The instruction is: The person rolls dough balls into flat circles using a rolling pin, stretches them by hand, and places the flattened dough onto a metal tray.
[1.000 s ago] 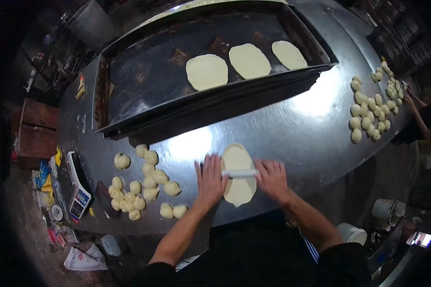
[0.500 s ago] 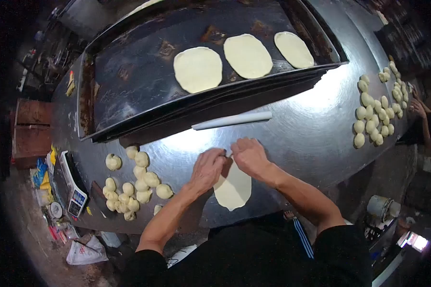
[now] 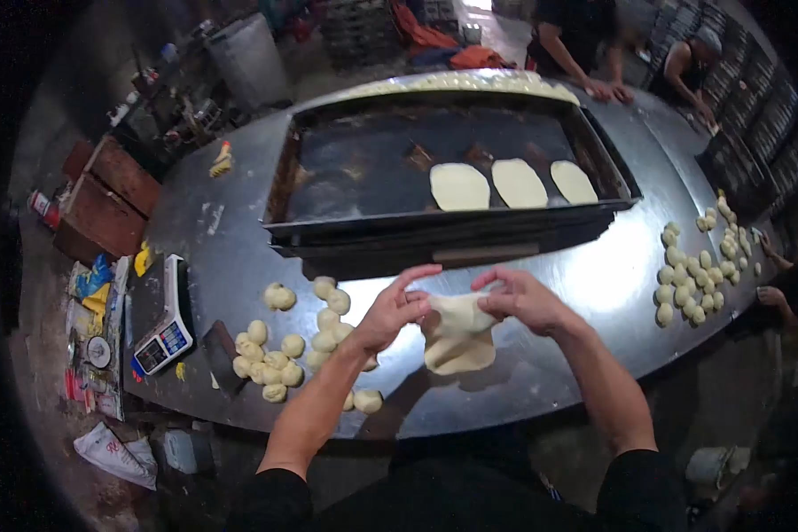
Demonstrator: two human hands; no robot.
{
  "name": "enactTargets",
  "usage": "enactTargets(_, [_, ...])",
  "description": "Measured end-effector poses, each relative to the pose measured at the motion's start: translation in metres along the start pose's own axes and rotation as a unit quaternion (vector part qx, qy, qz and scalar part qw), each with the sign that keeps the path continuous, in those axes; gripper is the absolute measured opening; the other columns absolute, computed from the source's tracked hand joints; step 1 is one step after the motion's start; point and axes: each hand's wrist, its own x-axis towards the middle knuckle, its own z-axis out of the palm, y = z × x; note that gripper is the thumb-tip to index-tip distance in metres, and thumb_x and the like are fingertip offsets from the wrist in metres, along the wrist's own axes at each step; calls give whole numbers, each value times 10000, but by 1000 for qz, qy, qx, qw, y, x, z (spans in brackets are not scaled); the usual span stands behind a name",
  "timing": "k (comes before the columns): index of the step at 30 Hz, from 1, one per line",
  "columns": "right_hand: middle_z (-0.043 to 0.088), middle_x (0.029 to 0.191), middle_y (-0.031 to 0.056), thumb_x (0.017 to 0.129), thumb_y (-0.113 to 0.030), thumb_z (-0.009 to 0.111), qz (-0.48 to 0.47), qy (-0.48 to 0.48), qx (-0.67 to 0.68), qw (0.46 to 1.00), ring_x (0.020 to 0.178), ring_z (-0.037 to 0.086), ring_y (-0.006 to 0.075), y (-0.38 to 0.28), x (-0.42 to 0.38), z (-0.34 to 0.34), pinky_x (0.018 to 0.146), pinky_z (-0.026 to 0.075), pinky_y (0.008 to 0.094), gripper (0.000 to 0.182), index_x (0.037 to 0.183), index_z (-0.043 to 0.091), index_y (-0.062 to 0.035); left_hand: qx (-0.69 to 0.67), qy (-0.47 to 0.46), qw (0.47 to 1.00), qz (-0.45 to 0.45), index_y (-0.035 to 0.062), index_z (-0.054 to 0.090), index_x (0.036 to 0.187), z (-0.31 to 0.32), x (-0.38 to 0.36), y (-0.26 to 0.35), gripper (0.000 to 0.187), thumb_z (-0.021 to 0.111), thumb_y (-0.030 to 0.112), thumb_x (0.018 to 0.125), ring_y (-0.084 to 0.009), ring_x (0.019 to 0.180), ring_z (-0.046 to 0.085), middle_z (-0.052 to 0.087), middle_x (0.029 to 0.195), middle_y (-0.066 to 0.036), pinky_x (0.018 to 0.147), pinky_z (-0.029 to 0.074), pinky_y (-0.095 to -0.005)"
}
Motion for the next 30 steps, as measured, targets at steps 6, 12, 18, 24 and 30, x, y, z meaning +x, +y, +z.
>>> enactTargets(6, [655,878,39,894,-193,607,-257,64,-265,927,800,581,100,-142,65,15,713,480,253,294,1086,658,23,233,51,959,154,58,500,1365,-34,45,139,451,598,43,925,-42,851,567,630,932,18,799,462,-211])
enactTargets(12, [665,869,62,893,-188,617,-268,49,-263,926,788,597,126,-178,156,4,709,492,280,279,1061,672,27,302,123,931,165,94,556,1338,-89,92,177,413,582,33,930,-64,863,574,664,953,-20,793,476,-216])
enactTargets(18, [668,786,54,847,-185,652,-214,-4,-193,958,688,587,106,-155,228,-19,622,493,282,258,1000,692,19,235,125,956,119,78,562,1320,-147,138,144,401,589,36,922,-76,840,587,664,951,-26,741,488,-242])
enactTargets(24, [689,842,175,773,-187,651,-194,120,-356,906,825,676,266,-87,323,-22,697,521,407,247,950,684,-18,455,253,853,-42,60,639,1141,-200,194,90,310,629,79,832,-173,773,651,692,838,-101,660,502,-312])
enactTargets(30, [633,945,191,833,-178,603,-167,175,-575,782,894,638,373,-78,330,-5,782,528,464,188,971,703,-99,692,264,671,-44,76,692,904,-231,206,77,170,595,198,836,-406,875,649,682,888,-209,765,517,-472])
